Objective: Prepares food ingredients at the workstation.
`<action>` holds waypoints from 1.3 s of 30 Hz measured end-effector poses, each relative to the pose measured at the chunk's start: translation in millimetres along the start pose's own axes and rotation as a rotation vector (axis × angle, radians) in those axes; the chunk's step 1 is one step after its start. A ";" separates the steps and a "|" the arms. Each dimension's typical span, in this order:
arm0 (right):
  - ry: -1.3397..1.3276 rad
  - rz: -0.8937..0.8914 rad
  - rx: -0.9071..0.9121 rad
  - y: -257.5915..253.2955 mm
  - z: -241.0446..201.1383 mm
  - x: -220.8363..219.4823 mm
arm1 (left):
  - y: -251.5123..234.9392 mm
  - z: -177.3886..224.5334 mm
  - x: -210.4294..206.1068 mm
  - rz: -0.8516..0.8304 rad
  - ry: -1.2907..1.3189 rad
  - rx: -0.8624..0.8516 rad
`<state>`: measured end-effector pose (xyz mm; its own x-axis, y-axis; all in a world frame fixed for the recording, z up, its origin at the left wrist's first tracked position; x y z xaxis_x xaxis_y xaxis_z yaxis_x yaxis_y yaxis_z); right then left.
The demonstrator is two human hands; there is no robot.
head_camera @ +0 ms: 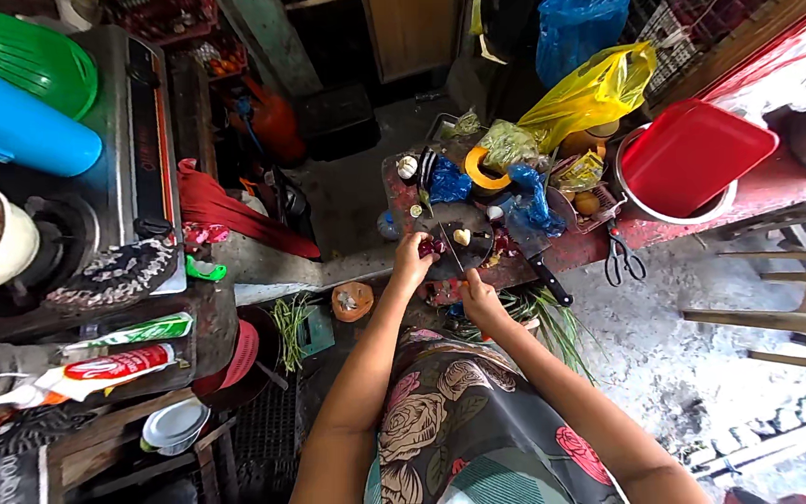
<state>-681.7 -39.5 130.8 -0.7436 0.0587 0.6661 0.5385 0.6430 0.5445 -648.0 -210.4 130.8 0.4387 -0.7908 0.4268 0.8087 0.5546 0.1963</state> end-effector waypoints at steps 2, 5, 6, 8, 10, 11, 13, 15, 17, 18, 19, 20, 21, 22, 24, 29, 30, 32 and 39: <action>0.057 -0.007 -0.049 -1.9 -1.2 -2.6 | 0.7 0.2 5.5 0.048 -0.045 -0.051; 0.124 -0.007 -0.092 -0.6 -8.2 -4.9 | 4.0 1.6 13.5 0.067 -0.064 -0.055; 0.147 -0.012 -0.097 0.8 -12.2 -6.5 | 5.8 1.1 14.0 0.071 -0.068 -0.047; 0.187 -0.022 -0.100 2.9 -20.1 -10.6 | 9.6 0.7 11.9 0.076 -0.082 -0.046; 0.224 -0.042 -0.117 3.8 -24.8 -15.1 | 13.0 1.9 7.2 0.097 -0.092 -0.086; 0.244 -0.054 -0.132 4.1 -26.0 -16.8 | 13.8 2.6 4.3 0.105 -0.092 -0.102; 0.287 -0.057 -0.164 5.4 -27.9 -18.4 | 16.3 5.3 -0.1 0.106 -0.089 -0.109; 0.341 -0.057 -0.199 7.1 -30.4 -18.7 | 17.6 8.1 -3.9 0.095 -0.102 -0.115; 0.386 -0.071 -0.231 7.8 -32.6 -19.7 | 19.1 9.4 -7.7 0.086 -0.112 -0.133; 0.400 -0.080 -0.246 7.6 -33.6 -20.6 | 19.9 9.7 -8.9 0.086 -0.118 -0.138; 0.407 -0.088 -0.262 7.4 -34.6 -21.5 | 20.5 10.0 -9.6 0.084 -0.125 -0.137; 0.408 -0.092 -0.274 6.8 -35.5 -22.5 | 20.8 10.7 -10.0 0.082 -0.134 -0.134; 0.407 -0.096 -0.283 5.9 -36.6 -23.3 | 20.7 11.5 -9.8 0.083 -0.140 -0.134; 0.407 -0.099 -0.289 4.8 -37.3 -24.1 | 20.6 12.3 -9.5 0.086 -0.138 -0.139; 0.404 -0.111 -0.299 1.2 -36.6 -25.7 | 21.2 12.4 -9.2 0.089 -0.120 -0.148; 0.371 -0.124 -0.274 -5.3 -34.6 -22.6 | 23.2 10.6 -9.8 0.104 -0.096 -0.144; 0.361 -0.118 -0.259 -3.4 -35.5 -19.6 | 22.6 10.5 -9.8 0.105 -0.099 -0.135; 0.365 -0.095 -0.240 4.0 -40.1 -13.1 | 21.2 11.5 -8.7 0.102 -0.117 -0.113; 0.394 -0.118 -0.280 4.2 -43.5 -21.2 | 26.1 14.7 -7.1 0.101 -0.118 -0.124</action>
<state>-646.4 -71.3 141.1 -0.6287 -0.3295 0.7043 0.5856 0.3954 0.7077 -635.7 -186.6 145.8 0.4768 -0.6929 0.5409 0.8081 0.5876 0.0404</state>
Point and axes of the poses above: each hand's wrist, its own y-axis away from the middle knuckle, its own x-axis out of the back of the hand, z = x × y, the point moved 7 cm from there along -y, towards the middle knuckle, and after that the axes turned 13 degrees about y, right-handed, at the moved point
